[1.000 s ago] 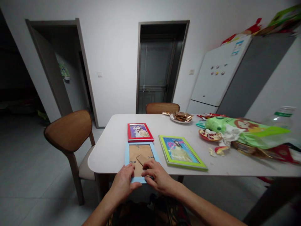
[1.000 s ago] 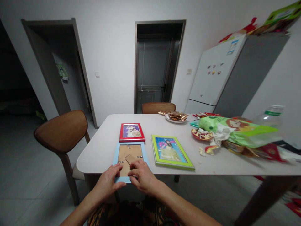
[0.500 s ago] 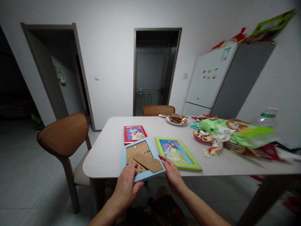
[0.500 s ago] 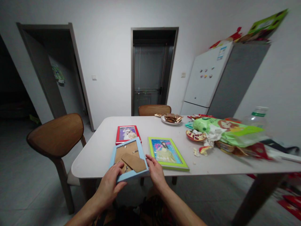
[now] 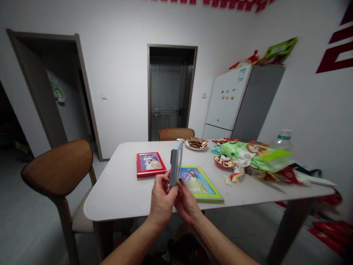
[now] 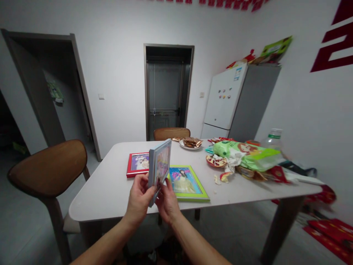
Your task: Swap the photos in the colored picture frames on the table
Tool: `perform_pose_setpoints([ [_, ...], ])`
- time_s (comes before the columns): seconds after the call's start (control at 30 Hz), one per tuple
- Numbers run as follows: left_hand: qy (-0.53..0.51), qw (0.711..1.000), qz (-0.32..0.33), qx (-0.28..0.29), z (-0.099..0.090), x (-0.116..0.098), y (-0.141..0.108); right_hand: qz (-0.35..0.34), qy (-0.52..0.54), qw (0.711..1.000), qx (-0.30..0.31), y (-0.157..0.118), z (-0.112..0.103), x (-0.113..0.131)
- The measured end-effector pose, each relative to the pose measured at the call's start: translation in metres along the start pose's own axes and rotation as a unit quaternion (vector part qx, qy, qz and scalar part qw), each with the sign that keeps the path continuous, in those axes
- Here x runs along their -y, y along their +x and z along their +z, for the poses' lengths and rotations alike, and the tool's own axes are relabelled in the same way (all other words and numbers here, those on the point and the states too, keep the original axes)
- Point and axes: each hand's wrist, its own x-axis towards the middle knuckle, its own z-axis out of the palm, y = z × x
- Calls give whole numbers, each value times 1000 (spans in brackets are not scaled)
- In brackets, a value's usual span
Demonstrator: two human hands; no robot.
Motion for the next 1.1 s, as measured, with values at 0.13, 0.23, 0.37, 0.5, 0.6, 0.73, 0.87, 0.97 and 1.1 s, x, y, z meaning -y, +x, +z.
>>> perform_pose_setpoints([
  [0.13, -68, 997, -5, -27, 10, 7, 22, -76, -88, 991, -66, 19, -15, 33],
  [0.23, -27, 998, -46, -25, 3, 21, 35, -124, -276, 937, -174, 40, -46, 68],
  [0.37, 81, 988, -132, -3, -2, 61, 40, -115, -617, 751, -202, 68, -93, 108],
  [0.5, 140, 978, -152, -3, 3, 103, 34, -88, -703, 677, -200, 82, -124, 121],
  [0.6, 189, 968, -166, 5, 6, 120, 30, -73, -735, 644, -200, 84, -139, 120],
  [0.73, 234, 955, -182, 14, 1, 123, 30, -61, -776, 599, -186, 83, -149, 120],
  [0.87, 247, 952, -182, -9, -22, 116, 38, -107, -816, 544, -165, 84, -130, 113],
  [0.97, 245, 951, -182, -51, -52, 108, 48, -181, -837, 510, -79, 91, -92, 83],
  [1.1, 224, 949, -186, -125, -92, 98, 62, -213, -841, 491, 83, 109, -33, 16],
])
